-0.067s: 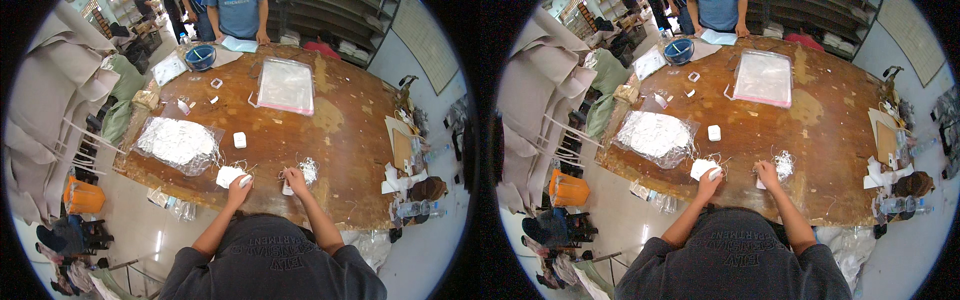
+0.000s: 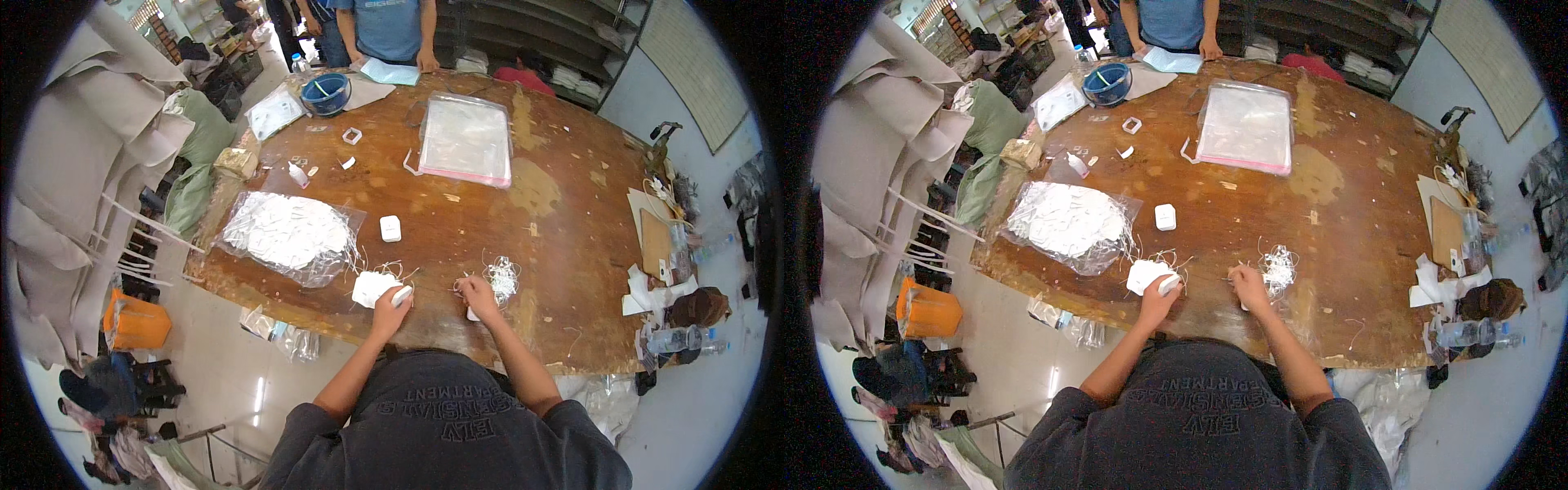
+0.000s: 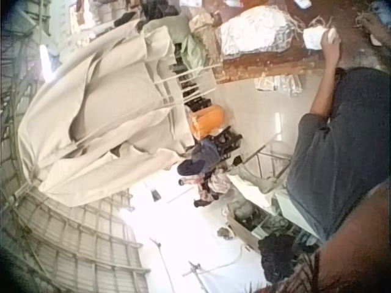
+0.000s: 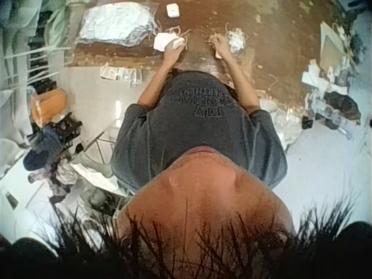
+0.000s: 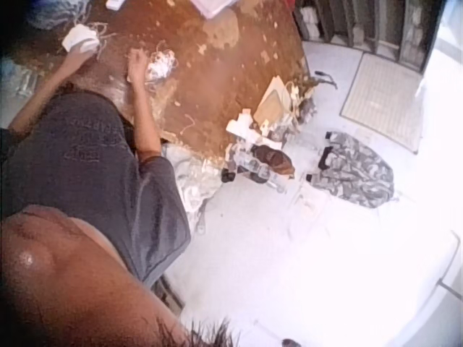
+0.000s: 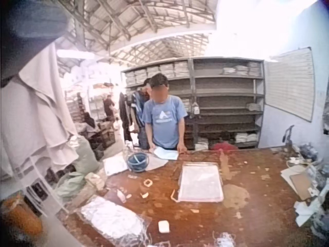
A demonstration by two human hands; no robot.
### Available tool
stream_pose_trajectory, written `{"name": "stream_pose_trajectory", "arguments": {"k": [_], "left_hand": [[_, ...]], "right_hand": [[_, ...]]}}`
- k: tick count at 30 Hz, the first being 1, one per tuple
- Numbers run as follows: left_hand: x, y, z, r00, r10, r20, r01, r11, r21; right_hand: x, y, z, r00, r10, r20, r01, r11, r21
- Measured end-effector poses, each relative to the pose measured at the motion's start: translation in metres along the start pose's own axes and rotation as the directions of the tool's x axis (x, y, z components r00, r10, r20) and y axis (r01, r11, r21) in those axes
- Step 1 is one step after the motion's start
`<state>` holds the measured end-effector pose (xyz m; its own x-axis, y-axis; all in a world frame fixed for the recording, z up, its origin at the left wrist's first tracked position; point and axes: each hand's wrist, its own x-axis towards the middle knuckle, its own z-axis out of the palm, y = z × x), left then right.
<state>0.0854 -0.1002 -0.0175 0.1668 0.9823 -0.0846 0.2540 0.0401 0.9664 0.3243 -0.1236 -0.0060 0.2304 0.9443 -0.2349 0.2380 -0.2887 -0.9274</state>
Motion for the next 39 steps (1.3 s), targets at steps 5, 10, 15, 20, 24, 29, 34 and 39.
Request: {"name": "stream_pose_trajectory", "arguments": {"k": [5,10,15,20,24,29,34,39], "left_hand": [[0.0,-0.003,0.012,0.997,-0.041,0.061,0.039,0.999,0.029],[0.007,-0.008,0.002,0.987,-0.133,0.085,0.13,0.991,0.042],[-0.004,-0.011,-0.009,0.99,-0.121,0.071,0.126,0.989,-0.077],[-0.008,-0.004,-0.006,0.971,-0.213,0.111,0.222,0.972,-0.077],[-0.009,0.003,0.003,0.971,-0.151,0.183,0.167,0.983,-0.077],[-0.009,0.005,0.011,0.954,-0.131,0.27,0.137,0.991,-0.003],[-0.021,-0.001,0.021,0.947,-0.157,0.279,0.163,0.987,0.004],[-0.032,0.005,0.034,0.926,-0.18,0.331,0.198,0.98,-0.02]], "right_hand": [[-0.006,0.005,0.015,0.99,-0.078,0.118,0.087,0.994,-0.074],[-0.003,0.023,-0.015,0.979,-0.201,-0.025,0.195,0.968,-0.157],[-0.014,0.056,-0.068,0.967,-0.071,-0.245,0.03,0.985,-0.168],[-0.044,0.079,-0.09,0.941,0.017,-0.337,-0.131,0.939,-0.319],[-0.049,0.092,-0.069,0.934,0.032,-0.355,-0.178,0.905,-0.386],[-0.043,0.109,-0.047,0.914,-0.118,-0.387,-0.151,0.788,-0.597],[-0.039,0.108,-0.038,0.966,0.141,-0.216,-0.151,0.988,-0.03],[-0.049,0.069,-0.027,0.967,0.244,0.074,-0.245,0.809,0.535]]}}
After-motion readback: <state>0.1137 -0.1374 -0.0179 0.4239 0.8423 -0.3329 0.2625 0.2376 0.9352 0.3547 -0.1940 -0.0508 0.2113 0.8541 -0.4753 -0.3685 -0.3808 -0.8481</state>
